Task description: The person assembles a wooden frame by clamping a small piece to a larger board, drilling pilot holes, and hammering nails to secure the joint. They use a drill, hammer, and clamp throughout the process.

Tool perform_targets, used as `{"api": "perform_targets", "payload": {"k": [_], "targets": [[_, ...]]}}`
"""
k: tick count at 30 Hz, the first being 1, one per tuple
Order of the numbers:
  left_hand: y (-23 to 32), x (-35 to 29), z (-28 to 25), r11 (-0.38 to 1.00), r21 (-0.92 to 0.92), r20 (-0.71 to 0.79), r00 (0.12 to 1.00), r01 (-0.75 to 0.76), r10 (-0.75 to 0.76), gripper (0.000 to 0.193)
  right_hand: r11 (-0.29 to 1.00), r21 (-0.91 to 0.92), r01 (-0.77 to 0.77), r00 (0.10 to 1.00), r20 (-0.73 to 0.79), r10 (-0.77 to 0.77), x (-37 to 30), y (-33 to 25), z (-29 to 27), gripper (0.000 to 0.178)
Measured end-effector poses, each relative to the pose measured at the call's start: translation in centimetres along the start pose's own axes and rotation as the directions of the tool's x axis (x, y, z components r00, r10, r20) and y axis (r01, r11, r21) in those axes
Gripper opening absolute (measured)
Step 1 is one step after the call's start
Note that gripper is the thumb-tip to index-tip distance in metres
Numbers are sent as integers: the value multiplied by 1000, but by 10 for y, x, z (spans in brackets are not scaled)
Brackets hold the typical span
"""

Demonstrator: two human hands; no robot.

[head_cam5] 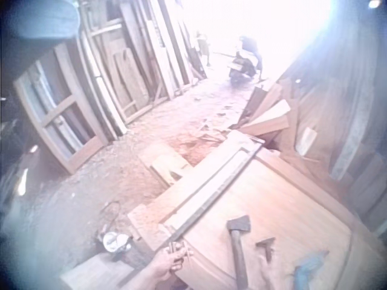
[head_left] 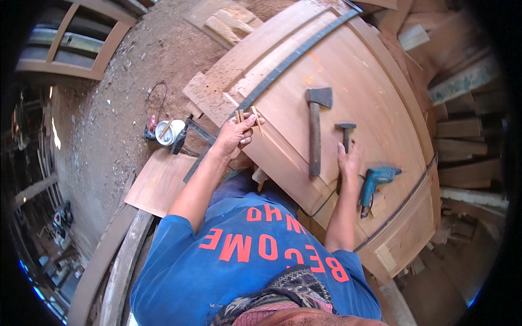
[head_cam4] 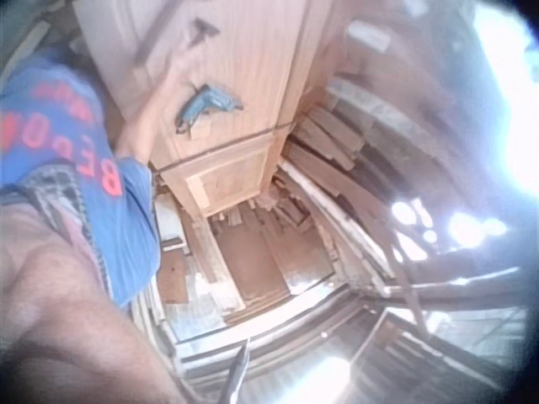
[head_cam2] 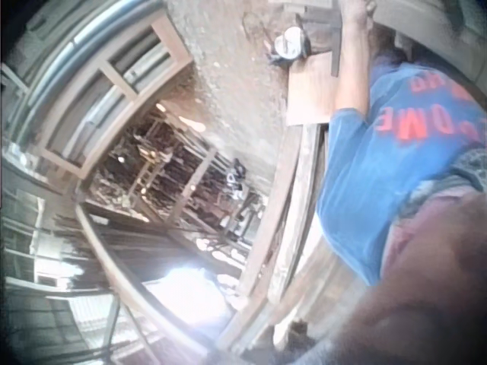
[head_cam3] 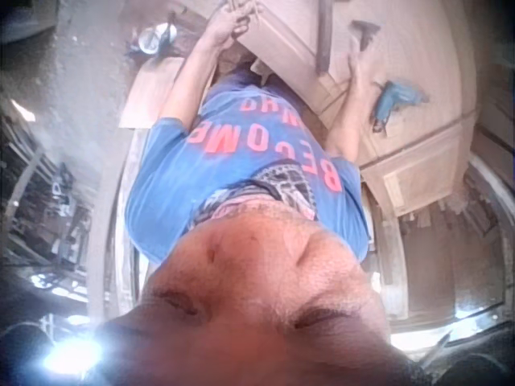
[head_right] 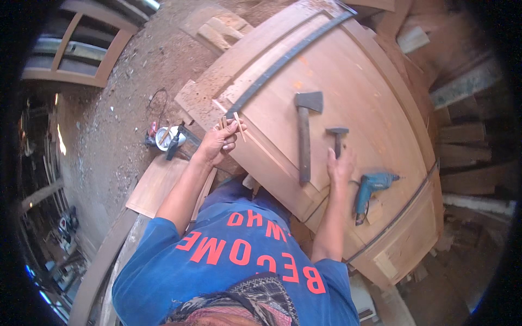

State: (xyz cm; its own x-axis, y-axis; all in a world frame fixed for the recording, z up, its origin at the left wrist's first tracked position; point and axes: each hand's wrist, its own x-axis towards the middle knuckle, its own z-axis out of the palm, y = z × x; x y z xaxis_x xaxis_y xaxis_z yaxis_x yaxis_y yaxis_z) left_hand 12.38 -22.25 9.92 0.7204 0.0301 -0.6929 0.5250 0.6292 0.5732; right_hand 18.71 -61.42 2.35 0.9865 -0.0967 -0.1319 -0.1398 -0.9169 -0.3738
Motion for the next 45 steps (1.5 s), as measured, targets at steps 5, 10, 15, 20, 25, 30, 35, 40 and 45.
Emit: {"api": "perform_targets", "payload": {"k": [5, 10, 15, 20, 25, 30, 35, 40, 45], "targets": [[15, 16, -46, 987, -141, -102, 993, -71, 57, 12, 996, -84, -27, 989, 143, 39, 3, 29, 13, 44], [25, 37, -80, 973, 117, -385, 894, -198, 228, 25, 959, 138, -249, 968, 10, 250, 15, 35, 24, 34], [39, 60, -117, 828, 372, -446, 701, -420, 556, 14, 731, 594, -338, 926, 72, 369, 38, -13, -9, 17], [45, 85, -135, 695, 550, -412, 574, -463, 708, 11, 610, 785, -111, 980, -15, 197, 56, -75, -57, 14], [31, 106, -146, 642, 601, -379, 538, -477, 753, 9, 546, 838, -22, 995, -36, 96, 51, -144, -98, 15], [37, 92, -128, 501, 807, -315, 488, -314, 814, 16, 556, 829, 63, 998, -38, -56, 37, -176, -106, 9], [29, 90, -132, 325, 881, -155, 440, -343, 884, 21, 646, 763, -6, 981, 131, -146, 7, -220, -81, 28], [23, 88, -140, 308, 857, -106, 443, -414, 890, 23, 784, 539, 310, 851, 210, -481, -29, -283, -38, 35], [28, 83, -133, 360, 853, -145, 492, -377, 858, 24, 622, 455, 637, 665, 82, -742, -39, -325, 17, 47]]}}
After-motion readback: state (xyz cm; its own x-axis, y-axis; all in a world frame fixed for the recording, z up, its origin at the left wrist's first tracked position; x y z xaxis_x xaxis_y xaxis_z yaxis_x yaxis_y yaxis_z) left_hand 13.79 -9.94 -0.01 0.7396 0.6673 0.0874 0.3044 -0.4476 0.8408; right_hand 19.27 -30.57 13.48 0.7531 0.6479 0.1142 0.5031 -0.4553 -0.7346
